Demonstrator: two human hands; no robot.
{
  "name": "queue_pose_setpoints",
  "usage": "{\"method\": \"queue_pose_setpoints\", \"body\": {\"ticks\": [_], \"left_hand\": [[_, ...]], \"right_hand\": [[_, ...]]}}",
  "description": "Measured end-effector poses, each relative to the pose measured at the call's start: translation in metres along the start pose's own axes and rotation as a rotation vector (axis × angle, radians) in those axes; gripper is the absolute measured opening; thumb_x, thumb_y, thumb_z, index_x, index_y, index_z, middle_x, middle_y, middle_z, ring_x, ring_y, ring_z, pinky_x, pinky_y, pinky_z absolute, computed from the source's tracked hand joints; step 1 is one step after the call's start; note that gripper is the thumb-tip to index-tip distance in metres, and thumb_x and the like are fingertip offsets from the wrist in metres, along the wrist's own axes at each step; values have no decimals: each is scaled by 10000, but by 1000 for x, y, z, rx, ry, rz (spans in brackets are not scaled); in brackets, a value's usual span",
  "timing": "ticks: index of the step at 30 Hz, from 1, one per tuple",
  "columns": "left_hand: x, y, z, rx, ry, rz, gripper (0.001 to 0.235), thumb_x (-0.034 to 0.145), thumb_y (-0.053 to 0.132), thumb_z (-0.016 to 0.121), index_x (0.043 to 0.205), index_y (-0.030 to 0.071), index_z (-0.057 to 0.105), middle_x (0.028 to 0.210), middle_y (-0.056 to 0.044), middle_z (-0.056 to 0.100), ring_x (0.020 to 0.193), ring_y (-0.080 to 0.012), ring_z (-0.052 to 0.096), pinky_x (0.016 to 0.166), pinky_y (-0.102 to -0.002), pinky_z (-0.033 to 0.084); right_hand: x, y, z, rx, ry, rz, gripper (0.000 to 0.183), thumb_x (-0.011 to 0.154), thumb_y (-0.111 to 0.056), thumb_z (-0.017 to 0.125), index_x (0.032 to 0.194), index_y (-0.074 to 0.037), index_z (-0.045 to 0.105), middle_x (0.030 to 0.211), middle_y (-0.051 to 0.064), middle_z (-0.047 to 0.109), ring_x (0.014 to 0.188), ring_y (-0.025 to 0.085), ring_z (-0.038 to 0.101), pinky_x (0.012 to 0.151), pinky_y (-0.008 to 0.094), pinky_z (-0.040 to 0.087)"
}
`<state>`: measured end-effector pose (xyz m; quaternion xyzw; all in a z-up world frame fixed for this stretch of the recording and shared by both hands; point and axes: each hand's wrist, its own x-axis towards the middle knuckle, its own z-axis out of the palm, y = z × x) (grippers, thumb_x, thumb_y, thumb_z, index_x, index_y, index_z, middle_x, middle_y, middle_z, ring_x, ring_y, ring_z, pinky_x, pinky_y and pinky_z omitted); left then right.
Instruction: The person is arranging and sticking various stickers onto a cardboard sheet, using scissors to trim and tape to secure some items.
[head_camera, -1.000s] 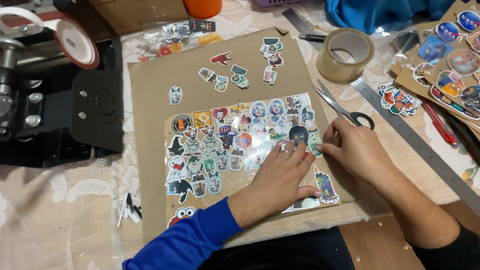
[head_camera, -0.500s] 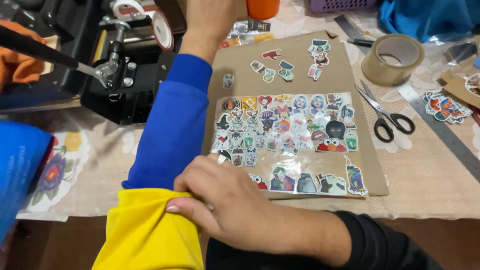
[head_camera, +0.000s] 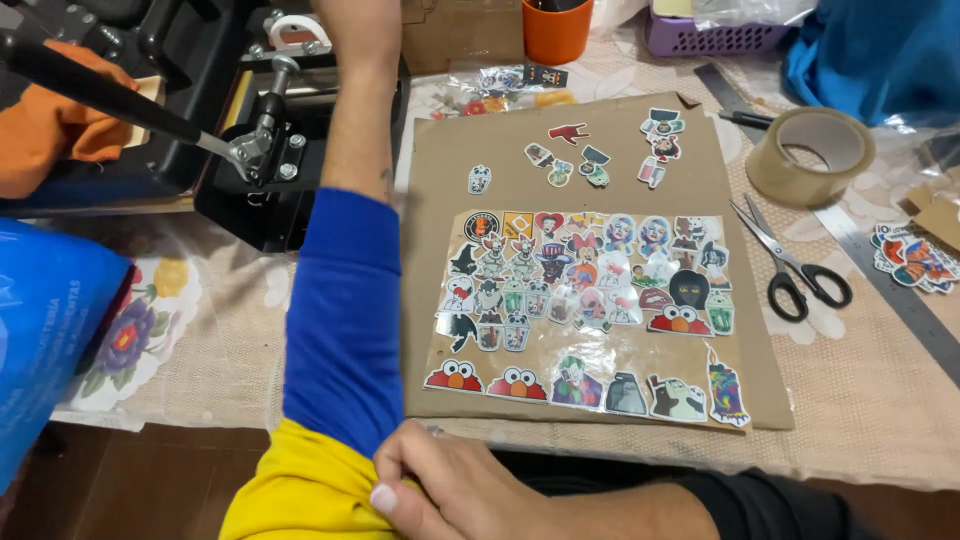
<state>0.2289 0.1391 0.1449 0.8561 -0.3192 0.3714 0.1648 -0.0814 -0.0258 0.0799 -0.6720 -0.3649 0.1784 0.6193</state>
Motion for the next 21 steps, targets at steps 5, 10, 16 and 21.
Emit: {"method": "queue_pose_setpoints", "body": {"ticks": [5, 10, 16, 21], "left_hand": [[-46, 70, -109, -661, -249, -19, 73, 1014, -62, 661, 963, -10, 672, 777, -64, 622, 649, -104, 563, 597, -231, 451], [-198, 31, -168, -376, -49, -671, 77, 971, -23, 709, 896, -8, 699, 822, -80, 679, 768, -121, 607, 717, -226, 480], [-350, -111, -121, -131, 60, -993, 464, 891, -93, 673, 1334, -137, 543, 1104, -357, 655, 1058, -457, 651, 856, -508, 539], [-317, -122, -75, -50, 73, -1054, 251, 839, 121, 785, 1038, 12, 678, 911, -134, 721, 855, -200, 655, 722, -346, 512]], "right_hand": [[-38, 32, -63, -25, -137, -56, 423, 991, -339, 576, 1302, -74, 466, 1374, 122, 575, 1191, 218, 619, 950, 345, 541], [-104, 59, -154, -77, 761, 525, 302, 903, -31, 567, 1201, -17, 607, 1193, 137, 746, 1140, 217, 693, 1028, 348, 516], [-189, 157, -213, -405, 874, 398, 272, 1122, -42, 442, 1316, 136, 510, 1202, 294, 598, 1100, 400, 606, 950, 483, 501], [-198, 173, -213, -456, 835, 446, 299, 1117, -88, 463, 1261, 153, 564, 1146, 302, 623, 1009, 408, 636, 912, 479, 527]]}}
